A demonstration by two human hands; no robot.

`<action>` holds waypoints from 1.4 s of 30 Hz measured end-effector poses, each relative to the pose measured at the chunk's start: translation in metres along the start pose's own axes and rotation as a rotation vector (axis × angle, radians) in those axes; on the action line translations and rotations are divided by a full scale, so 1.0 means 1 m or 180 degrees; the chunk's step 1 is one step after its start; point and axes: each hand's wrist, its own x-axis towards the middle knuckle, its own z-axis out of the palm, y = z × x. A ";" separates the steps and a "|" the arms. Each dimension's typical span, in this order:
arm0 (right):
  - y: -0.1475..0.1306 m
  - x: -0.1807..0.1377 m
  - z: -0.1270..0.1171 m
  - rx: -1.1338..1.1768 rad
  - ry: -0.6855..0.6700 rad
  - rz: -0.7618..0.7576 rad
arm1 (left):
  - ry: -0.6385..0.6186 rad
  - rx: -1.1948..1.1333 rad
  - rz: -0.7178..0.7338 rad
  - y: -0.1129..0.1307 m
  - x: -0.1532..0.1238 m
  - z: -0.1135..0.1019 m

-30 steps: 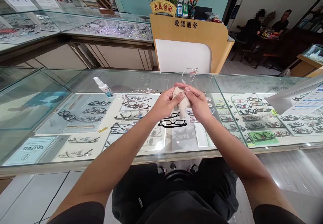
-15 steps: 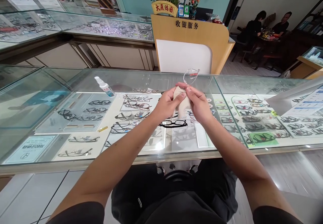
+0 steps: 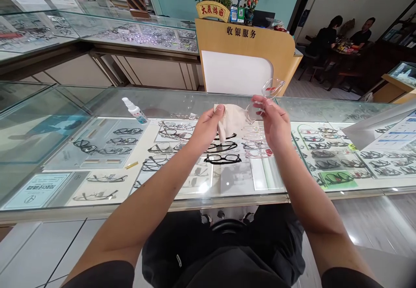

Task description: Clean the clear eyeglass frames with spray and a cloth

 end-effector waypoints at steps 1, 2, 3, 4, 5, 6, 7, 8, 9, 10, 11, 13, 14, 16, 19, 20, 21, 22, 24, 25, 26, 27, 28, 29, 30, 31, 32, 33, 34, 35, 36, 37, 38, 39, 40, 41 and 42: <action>-0.003 0.001 -0.004 -0.0291 -0.0062 -0.0246 | 0.0058 -0.0019 -0.0043 0.003 0.002 -0.003; -0.007 0.002 -0.007 -0.0635 -0.0152 -0.0510 | 0.0106 -0.0038 -0.0118 0.006 0.004 -0.007; -0.010 0.001 -0.008 -0.1028 -0.0254 -0.0796 | 0.0112 -0.0049 -0.0229 0.009 0.006 -0.010; -0.013 0.000 -0.009 -0.1464 -0.0368 -0.1081 | 0.0057 -0.0039 -0.0374 0.012 0.007 -0.014; -0.016 -0.002 -0.009 -0.1936 -0.0495 -0.1339 | -0.0033 -0.0011 -0.0539 0.015 0.008 -0.018; -0.017 -0.005 -0.008 -0.2417 -0.0625 -0.1562 | -0.0124 0.0027 -0.0703 0.017 0.009 -0.022; -0.017 -0.007 -0.006 -0.2877 -0.0752 -0.1746 | -0.0226 0.0070 -0.0853 0.019 0.009 -0.027; -0.016 -0.010 -0.005 -0.3293 -0.0875 -0.1883 | -0.0323 0.0117 -0.0980 0.021 0.010 -0.031; -0.015 -0.012 -0.003 -0.3647 -0.0997 -0.1965 | -0.0410 0.0165 -0.1085 0.022 0.010 -0.036; -0.014 -0.015 -0.001 -0.3920 -0.1112 -0.2015 | -0.0477 0.0214 -0.1169 0.023 0.011 -0.041; -0.013 -0.017 0.000 -0.4111 -0.1201 -0.2061 | -0.0513 0.0267 -0.1240 0.025 0.011 -0.045; -0.011 -0.020 0.002 -0.4323 -0.1325 -0.2160 | -0.0559 0.0375 -0.1362 0.029 0.012 -0.052; -0.012 -0.021 0.002 -0.4381 -0.1382 -0.2217 | -0.0595 0.0418 -0.1411 0.031 0.012 -0.055; -0.014 -0.025 0.004 -0.4471 -0.1516 -0.2327 | -0.0758 0.0472 -0.1450 0.035 0.011 -0.060; -0.018 -0.030 0.009 -0.4626 -0.1725 -0.2479 | -0.1135 0.0550 -0.1464 0.040 0.009 -0.063; -0.020 -0.032 0.011 -0.4683 -0.1790 -0.2519 | -0.1248 0.0581 -0.1494 0.041 0.008 -0.064; -0.021 -0.034 0.013 -0.4733 -0.1846 -0.2551 | -0.1353 0.0613 -0.1549 0.043 0.007 -0.065; -0.021 -0.036 0.015 -0.4769 -0.1888 -0.2564 | -0.1430 0.0659 -0.1625 0.043 0.006 -0.065; -0.022 -0.038 0.019 -0.4797 -0.1923 -0.2546 | -0.1463 0.0821 -0.1760 0.045 0.005 -0.065; -0.022 -0.039 0.020 -0.4796 -0.1921 -0.2526 | -0.1458 0.0909 -0.1793 0.045 0.005 -0.064; -0.021 -0.040 0.020 -0.4785 -0.1918 -0.2499 | -0.1489 0.0976 -0.1812 0.045 0.005 -0.063; -0.021 -0.040 0.021 -0.4772 -0.1924 -0.2469 | -0.1549 0.1001 -0.1802 0.045 0.005 -0.063; -0.020 -0.041 0.021 -0.4767 -0.1929 -0.2444 | -0.1647 0.0996 -0.1786 0.044 0.005 -0.062; -0.020 -0.040 0.020 -0.4770 -0.1931 -0.2430 | -0.1768 0.0983 -0.1786 0.043 0.006 -0.060; -0.019 -0.040 0.020 -0.4778 -0.1926 -0.2419 | -0.1854 0.0996 -0.1796 0.042 0.007 -0.059; -0.017 -0.040 0.019 -0.4793 -0.1917 -0.2410 | -0.1901 0.1051 -0.1819 0.040 0.007 -0.058; -0.016 -0.039 0.019 -0.4809 -0.1899 -0.2410 | -0.1917 0.1121 -0.1848 0.039 0.008 -0.056; -0.014 -0.038 0.018 -0.4826 -0.1868 -0.2417 | -0.1934 0.1164 -0.1895 0.038 0.008 -0.054; -0.012 -0.037 0.017 -0.4849 -0.1824 -0.2428 | -0.1966 0.1153 -0.1953 0.036 0.008 -0.052; -0.011 -0.036 0.017 -0.4871 -0.1760 -0.2449 | -0.2001 0.1079 -0.2000 0.035 0.008 -0.049; -0.009 -0.035 0.016 -0.4895 -0.1684 -0.2477 | -0.2032 0.0961 -0.2037 0.034 0.007 -0.046; -0.008 -0.034 0.015 -0.4918 -0.1603 -0.2504 | -0.2051 0.0833 -0.2067 0.034 0.006 -0.043; -0.007 -0.033 0.015 -0.4929 -0.1516 -0.2527 | -0.2015 0.0720 -0.2071 0.033 0.005 -0.039; -0.005 -0.032 0.015 -0.4920 -0.1430 -0.2540 | -0.1945 0.0641 -0.2055 0.032 0.004 -0.036; -0.004 -0.030 0.014 -0.4886 -0.1348 -0.2538 | -0.1869 0.0579 -0.2020 0.031 0.003 -0.033; -0.003 -0.029 0.014 -0.4822 -0.1265 -0.2521 | -0.1816 0.0513 -0.1966 0.030 0.002 -0.030; -0.001 -0.028 0.013 -0.4727 -0.1184 -0.2483 | -0.1779 0.0439 -0.1879 0.029 0.002 -0.027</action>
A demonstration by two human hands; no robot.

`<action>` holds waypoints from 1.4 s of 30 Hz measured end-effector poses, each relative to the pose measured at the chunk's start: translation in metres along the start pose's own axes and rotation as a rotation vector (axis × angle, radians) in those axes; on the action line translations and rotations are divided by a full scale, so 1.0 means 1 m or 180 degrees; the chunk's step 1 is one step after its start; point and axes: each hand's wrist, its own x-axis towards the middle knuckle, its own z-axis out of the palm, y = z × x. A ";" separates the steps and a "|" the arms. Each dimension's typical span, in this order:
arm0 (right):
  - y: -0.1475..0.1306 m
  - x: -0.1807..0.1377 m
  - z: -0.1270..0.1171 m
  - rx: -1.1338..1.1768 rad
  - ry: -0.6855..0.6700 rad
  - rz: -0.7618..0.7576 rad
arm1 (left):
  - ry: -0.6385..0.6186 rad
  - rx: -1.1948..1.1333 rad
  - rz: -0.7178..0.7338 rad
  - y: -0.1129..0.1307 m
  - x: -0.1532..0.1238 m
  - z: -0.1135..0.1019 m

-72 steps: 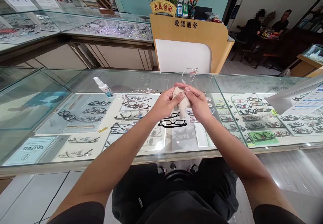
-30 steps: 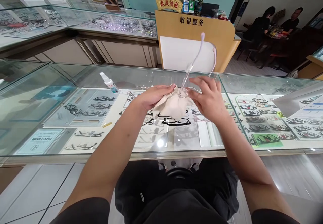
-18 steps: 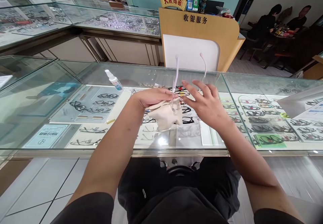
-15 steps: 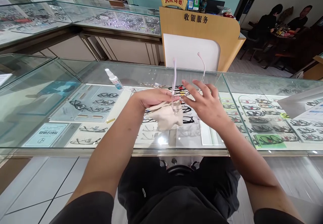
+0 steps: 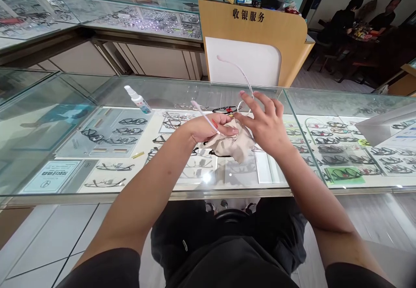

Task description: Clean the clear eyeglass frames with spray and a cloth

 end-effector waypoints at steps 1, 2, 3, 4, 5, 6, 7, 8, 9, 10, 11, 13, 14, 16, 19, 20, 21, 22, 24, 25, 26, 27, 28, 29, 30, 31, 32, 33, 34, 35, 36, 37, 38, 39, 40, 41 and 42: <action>0.001 0.000 0.002 0.0123 0.0084 0.0110 | 0.0018 -0.0056 0.0138 -0.001 0.001 0.002; 0.003 0.000 0.004 0.0292 0.0184 0.0268 | 0.0040 -0.0116 0.0296 -0.001 0.003 0.004; 0.004 0.000 0.006 0.0511 0.0307 0.0480 | 0.0074 -0.0174 0.0458 -0.002 0.004 0.005; 0.006 0.000 0.009 0.0785 0.0449 0.0728 | 0.0140 -0.0231 0.0624 -0.003 0.005 0.006; 0.008 0.001 0.012 0.1124 0.0578 0.0990 | 0.0231 -0.0280 0.0780 -0.004 0.007 0.007; 0.009 0.001 0.015 0.1528 0.0655 0.1251 | 0.0334 -0.0322 0.0930 -0.005 0.009 0.007; 0.010 0.002 0.018 0.1993 0.0661 0.1501 | 0.0436 -0.0344 0.1061 -0.006 0.011 0.008; 0.011 0.002 0.021 0.2499 0.0595 0.1729 | 0.0540 -0.0349 0.1172 -0.008 0.013 0.010; 0.011 0.003 0.024 0.3014 0.0478 0.1937 | 0.0643 -0.0342 0.1261 -0.010 0.016 0.011; 0.010 0.004 0.027 0.3492 0.0341 0.2124 | 0.0741 -0.0339 0.1334 -0.012 0.019 0.012; 0.010 0.005 0.029 0.3898 0.0222 0.2277 | 0.0816 -0.0337 0.1397 -0.014 0.022 0.014; 0.007 0.006 0.032 0.4467 0.0113 0.2455 | 0.0868 -0.0346 0.1499 -0.018 0.027 0.017; 0.005 0.007 0.032 0.4644 0.0115 0.2504 | 0.0855 -0.0355 0.1539 -0.019 0.028 0.018; 0.003 0.009 0.032 0.4852 0.0206 0.2613 | 0.0828 -0.0324 0.1543 -0.021 0.030 0.019; 0.001 0.009 0.031 0.4985 0.0464 0.2812 | 0.0877 -0.0179 0.1426 -0.021 0.028 0.019; 0.001 0.009 0.031 0.5016 0.0531 0.2860 | 0.0891 -0.0140 0.1392 -0.021 0.027 0.020; 0.001 0.009 0.031 0.5047 0.0569 0.2901 | 0.0880 -0.0117 0.1361 -0.020 0.026 0.020; 0.002 0.008 0.031 0.5073 0.0567 0.2940 | 0.0846 -0.0106 0.1336 -0.019 0.024 0.020; 0.003 0.007 0.032 0.5112 0.0495 0.3023 | 0.0755 -0.0119 0.1297 -0.018 0.022 0.020; 0.004 0.007 0.033 0.5133 0.0447 0.3068 | 0.0704 -0.0134 0.1276 -0.018 0.021 0.019; 0.005 0.006 0.034 0.5157 0.0407 0.3111 | 0.0657 -0.0153 0.1255 -0.018 0.021 0.018; 0.005 0.006 0.034 0.5190 0.0379 0.3145 | 0.0624 -0.0177 0.1232 -0.018 0.021 0.017; 0.006 0.006 0.035 0.5233 0.0362 0.3171 | 0.0601 -0.0205 0.1198 -0.019 0.022 0.016; 0.006 0.006 0.035 0.5278 0.0350 0.3193 | 0.0574 -0.0234 0.1154 -0.020 0.022 0.014; 0.006 0.006 0.035 0.5323 0.0336 0.3220 | 0.0545 -0.0258 0.1115 -0.022 0.023 0.012; 0.007 0.006 0.035 0.5369 0.0321 0.3256 | 0.0512 -0.0281 0.1089 -0.023 0.024 0.011; 0.007 0.006 0.035 0.5419 0.0303 0.3298 | 0.0469 -0.0301 0.1075 -0.024 0.025 0.010; 0.007 0.006 0.035 0.5472 0.0276 0.3337 | 0.0427 -0.0322 0.1078 -0.024 0.025 0.010; 0.006 0.006 0.035 0.5523 0.0246 0.3368 | 0.0395 -0.0338 0.1087 -0.024 0.025 0.010; 0.006 0.006 0.034 0.5569 0.0214 0.3386 | 0.0389 -0.0347 0.1096 -0.023 0.024 0.011; 0.006 0.006 0.034 0.5606 0.0181 0.3389 | 0.0406 -0.0347 0.1095 -0.023 0.024 0.013; 0.005 0.006 0.034 0.5637 0.0146 0.3379 | 0.0448 -0.0347 0.1100 -0.022 0.023 0.016; 0.004 0.006 0.034 0.5670 0.0109 0.3362 | 0.0508 -0.0350 0.1116 -0.022 0.023 0.018; 0.003 0.006 0.034 0.5705 0.0075 0.3342 | 0.0578 -0.0357 0.1146 -0.022 0.024 0.021; 0.002 0.006 0.034 0.5738 0.0041 0.3311 | 0.0663 -0.0373 0.1193 -0.024 0.026 0.023; 0.001 0.006 0.034 0.5758 0.0010 0.3270 | 0.0761 -0.0397 0.1266 -0.026 0.029 0.025; 0.000 0.006 0.034 0.5761 -0.0015 0.3226 | 0.0864 -0.0420 0.1361 -0.028 0.032 0.026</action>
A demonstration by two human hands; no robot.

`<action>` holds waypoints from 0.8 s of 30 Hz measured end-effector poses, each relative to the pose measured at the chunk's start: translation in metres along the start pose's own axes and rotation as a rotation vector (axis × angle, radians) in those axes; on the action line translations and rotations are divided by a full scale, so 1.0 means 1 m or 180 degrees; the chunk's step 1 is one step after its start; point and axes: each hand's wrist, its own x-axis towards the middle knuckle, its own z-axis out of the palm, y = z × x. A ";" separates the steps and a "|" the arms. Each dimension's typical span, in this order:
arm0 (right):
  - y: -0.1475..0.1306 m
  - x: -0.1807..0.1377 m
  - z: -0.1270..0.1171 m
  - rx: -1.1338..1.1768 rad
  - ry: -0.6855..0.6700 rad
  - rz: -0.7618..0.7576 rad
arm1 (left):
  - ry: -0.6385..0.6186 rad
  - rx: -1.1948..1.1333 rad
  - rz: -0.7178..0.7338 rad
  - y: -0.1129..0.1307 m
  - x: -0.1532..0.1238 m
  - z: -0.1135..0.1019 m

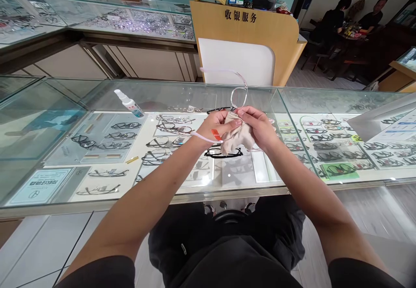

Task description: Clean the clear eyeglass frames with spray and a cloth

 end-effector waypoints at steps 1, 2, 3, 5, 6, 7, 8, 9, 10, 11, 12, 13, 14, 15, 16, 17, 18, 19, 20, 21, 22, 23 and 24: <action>0.000 0.000 0.001 -0.0029 -0.0021 -0.0015 | 0.0101 -0.0016 0.0116 -0.004 0.001 0.001; 0.000 -0.001 0.002 -0.0061 -0.0024 -0.0029 | 0.0186 -0.0029 0.0226 -0.007 0.003 0.003; 0.000 -0.001 0.002 -0.0082 -0.0011 -0.0039 | 0.0252 -0.0051 0.0320 -0.010 0.003 0.004; -0.001 -0.001 0.004 -0.0070 0.0036 -0.0038 | 0.0283 -0.0117 0.0396 -0.012 0.003 0.006; -0.001 -0.001 0.005 -0.0048 0.0057 -0.0035 | 0.0264 -0.0157 0.0371 -0.011 0.002 0.007; -0.001 -0.001 0.005 -0.0031 0.0069 -0.0037 | 0.0228 -0.0187 0.0318 -0.009 0.001 0.007; -0.001 -0.001 0.005 -0.0033 0.0075 -0.0047 | 0.0181 -0.0200 0.0248 -0.007 0.000 0.007; 0.000 0.000 0.004 -0.0065 0.0086 -0.0067 | 0.0137 -0.0200 0.0179 -0.006 -0.001 0.007; 0.000 0.000 0.003 -0.0142 0.0109 -0.0098 | 0.0101 -0.0177 0.0125 -0.004 -0.001 0.006; 0.000 0.001 0.002 -0.0277 0.0170 -0.0165 | 0.0088 -0.0137 0.0105 -0.003 -0.001 0.004; 0.000 0.001 0.000 -0.0482 0.0278 -0.0300 | 0.0105 -0.0082 0.0120 -0.002 0.000 0.001; -0.001 0.001 -0.002 -0.0767 0.0420 -0.0521 | 0.0168 -0.0030 0.0166 -0.002 0.001 -0.002; -0.002 0.001 -0.005 -0.1134 0.0563 -0.0830 | 0.0267 0.0000 0.0229 -0.002 0.002 -0.005; -0.004 0.001 -0.008 -0.1576 0.0663 -0.1212 | 0.0378 0.0011 0.0282 -0.002 0.004 -0.008; -0.006 0.001 -0.011 -0.2069 0.0690 -0.1609 | 0.0478 0.0010 0.0306 -0.001 0.005 -0.011; -0.008 0.000 -0.013 -0.2581 0.0633 -0.1958 | 0.0549 0.0001 0.0298 0.000 0.006 -0.013; -0.010 0.000 -0.015 -0.3068 0.0506 -0.2211 | 0.0590 -0.0009 0.0273 0.000 0.007 -0.014; -0.012 -0.001 -0.016 -0.3480 0.0363 -0.2360 | 0.0602 -0.0009 0.0252 0.001 0.007 -0.015; -0.012 -0.002 -0.017 -0.3775 0.0247 -0.2430 | 0.0603 0.0011 0.0246 0.001 0.007 -0.015; -0.012 -0.003 -0.016 -0.3919 0.0196 -0.2451 | 0.0607 0.0041 0.0268 0.000 0.007 -0.014; -0.011 -0.004 -0.015 -0.3889 0.0227 -0.2437 | 0.0611 0.0075 0.0312 -0.001 0.007 -0.013; -0.009 -0.004 -0.014 -0.3689 0.0329 -0.2394 | 0.0616 0.0120 0.0361 -0.002 0.007 -0.012; -0.007 -0.005 -0.012 -0.3352 0.0461 -0.2289 | 0.0617 0.0179 0.0401 -0.003 0.006 -0.011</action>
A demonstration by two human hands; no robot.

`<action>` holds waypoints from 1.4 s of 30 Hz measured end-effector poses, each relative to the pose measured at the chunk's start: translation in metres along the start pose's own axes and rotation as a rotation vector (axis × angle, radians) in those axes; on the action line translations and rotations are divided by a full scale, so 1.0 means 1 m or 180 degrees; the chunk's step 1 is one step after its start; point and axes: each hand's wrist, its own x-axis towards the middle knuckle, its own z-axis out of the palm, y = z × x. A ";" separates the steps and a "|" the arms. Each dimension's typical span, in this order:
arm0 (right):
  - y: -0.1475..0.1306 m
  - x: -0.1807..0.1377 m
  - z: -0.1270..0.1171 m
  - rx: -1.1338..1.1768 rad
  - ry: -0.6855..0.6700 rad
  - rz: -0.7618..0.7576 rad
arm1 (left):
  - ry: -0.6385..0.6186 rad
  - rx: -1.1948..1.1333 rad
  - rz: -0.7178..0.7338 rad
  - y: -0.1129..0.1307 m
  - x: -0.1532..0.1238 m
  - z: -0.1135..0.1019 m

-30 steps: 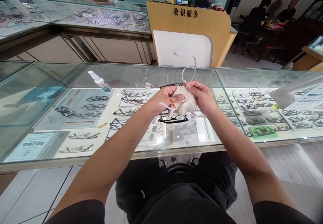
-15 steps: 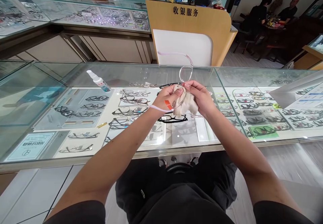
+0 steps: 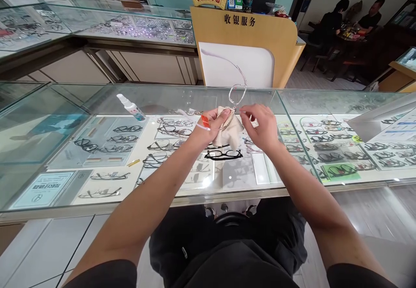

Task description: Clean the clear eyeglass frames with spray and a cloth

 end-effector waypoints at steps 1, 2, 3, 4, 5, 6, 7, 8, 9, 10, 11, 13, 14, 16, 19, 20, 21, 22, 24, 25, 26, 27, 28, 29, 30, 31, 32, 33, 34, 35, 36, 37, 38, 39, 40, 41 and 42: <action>-0.001 -0.001 0.003 0.0355 0.0122 0.0275 | -0.0020 0.0062 0.0024 0.000 -0.001 0.001; -0.002 -0.002 0.006 0.0748 0.0182 0.0591 | -0.0065 0.0120 0.0020 0.000 -0.002 0.002; -0.002 -0.002 0.009 0.1134 0.0173 0.0908 | -0.0144 0.0166 -0.0009 0.000 -0.004 0.003; -0.003 -0.002 0.011 0.1467 0.0111 0.1182 | -0.0243 0.0193 -0.0056 0.002 -0.006 0.004; -0.003 -0.001 0.012 0.1723 0.0035 0.1389 | -0.0359 0.0199 -0.0113 0.004 -0.007 0.005; -0.002 0.000 0.013 0.1907 -0.0028 0.1533 | -0.0475 0.0202 -0.0173 0.005 -0.009 0.006; -0.002 0.001 0.013 0.2029 -0.0054 0.1623 | -0.0576 0.0210 -0.0234 0.007 -0.011 0.006; -0.002 0.003 0.012 0.2105 -0.0048 0.1667 | -0.0648 0.0211 -0.0284 0.008 -0.012 0.006; -0.002 0.005 0.010 0.2154 -0.0022 0.1680 | -0.0687 0.0192 -0.0315 0.008 -0.012 0.006; -0.002 0.007 0.008 0.2190 0.0018 0.1679 | -0.0700 0.0147 -0.0326 0.008 -0.012 0.006; -0.001 0.009 0.006 0.2215 0.0065 0.1671 | -0.0681 0.0081 -0.0321 0.007 -0.011 0.006; -0.001 0.012 0.001 0.2192 0.0160 0.1630 | -0.0510 -0.0060 -0.0285 0.003 -0.008 0.004; 0.000 0.013 -0.002 0.2136 0.0198 0.1594 | -0.0388 -0.0101 -0.0288 0.002 -0.006 0.002; 0.000 0.013 -0.006 0.1947 0.0196 0.1500 | -0.0134 -0.0196 -0.0316 0.000 -0.002 -0.001; -0.001 0.012 -0.009 0.1754 -0.0098 0.1290 | 0.0051 -0.0539 -0.0239 0.004 0.002 -0.007; -0.002 0.012 -0.009 0.1714 -0.0234 0.1204 | 0.0068 -0.0651 -0.0185 0.007 0.003 -0.008; -0.003 0.011 -0.008 0.1676 -0.0354 0.1117 | 0.0069 -0.0729 -0.0134 0.011 0.003 -0.009; -0.005 0.010 -0.007 0.1635 -0.0449 0.1039 | 0.0059 -0.0775 -0.0104 0.014 0.003 -0.009; -0.008 0.008 -0.005 0.1564 -0.0571 0.0952 | 0.0031 -0.0819 -0.0063 0.021 0.001 -0.010; -0.009 0.007 -0.004 0.1562 -0.0617 0.0940 | -0.0008 -0.0828 -0.0046 0.023 0.001 -0.010; -0.010 0.007 -0.003 0.1586 -0.0665 0.0942 | -0.0059 -0.0832 -0.0030 0.025 0.000 -0.010; -0.010 0.007 -0.003 0.1623 -0.0722 0.0956 | -0.0113 -0.0826 -0.0025 0.025 -0.001 -0.010; -0.011 0.007 -0.003 0.1658 -0.0790 0.0974 | -0.0168 -0.0797 -0.0041 0.025 -0.002 -0.010; -0.011 0.007 -0.003 0.1689 -0.0865 0.0992 | -0.0215 -0.0745 -0.0076 0.025 -0.002 -0.010; -0.011 0.008 -0.004 0.1713 -0.0935 0.1010 | -0.0256 -0.0678 -0.0115 0.024 -0.003 -0.010; -0.011 0.008 -0.004 0.1728 -0.0990 0.1031 | -0.0295 -0.0605 -0.0152 0.024 -0.003 -0.010; -0.011 0.008 -0.005 0.1741 -0.1024 0.1056 | -0.0340 -0.0536 -0.0176 0.024 -0.004 -0.010; -0.011 0.009 -0.005 0.1765 -0.1036 0.1089 | -0.0389 -0.0482 -0.0182 0.024 -0.004 -0.010; -0.011 0.009 -0.006 0.1810 -0.1035 0.1134 | -0.0433 -0.0445 -0.0175 0.025 -0.005 -0.010; -0.011 0.009 -0.006 0.1875 -0.1031 0.1188 | -0.0461 -0.0416 -0.0168 0.026 -0.005 -0.010; -0.011 0.009 -0.006 0.1954 -0.1038 0.1242 | -0.0469 -0.0385 -0.0173 0.028 -0.005 -0.010; -0.011 0.008 -0.006 0.2036 -0.1054 0.1295 | -0.0459 -0.0344 -0.0190 0.029 -0.005 -0.011; -0.011 0.008 -0.005 0.2110 -0.1079 0.1343 | -0.0441 -0.0293 -0.0203 0.030 -0.005 -0.011; -0.012 0.008 -0.004 0.2162 -0.1116 0.1379 | -0.0425 -0.0230 -0.0208 0.031 -0.005 -0.011; -0.012 0.007 -0.003 0.2192 -0.1158 0.1402 | -0.0406 -0.0162 -0.0198 0.031 -0.005 -0.010; -0.012 0.006 -0.002 0.2207 -0.1193 0.1416 | -0.0379 -0.0095 -0.0167 0.030 -0.005 -0.009; -0.013 0.006 -0.001 0.2213 -0.1212 0.1424 | -0.0341 -0.0029 -0.0115 0.029 -0.005 -0.008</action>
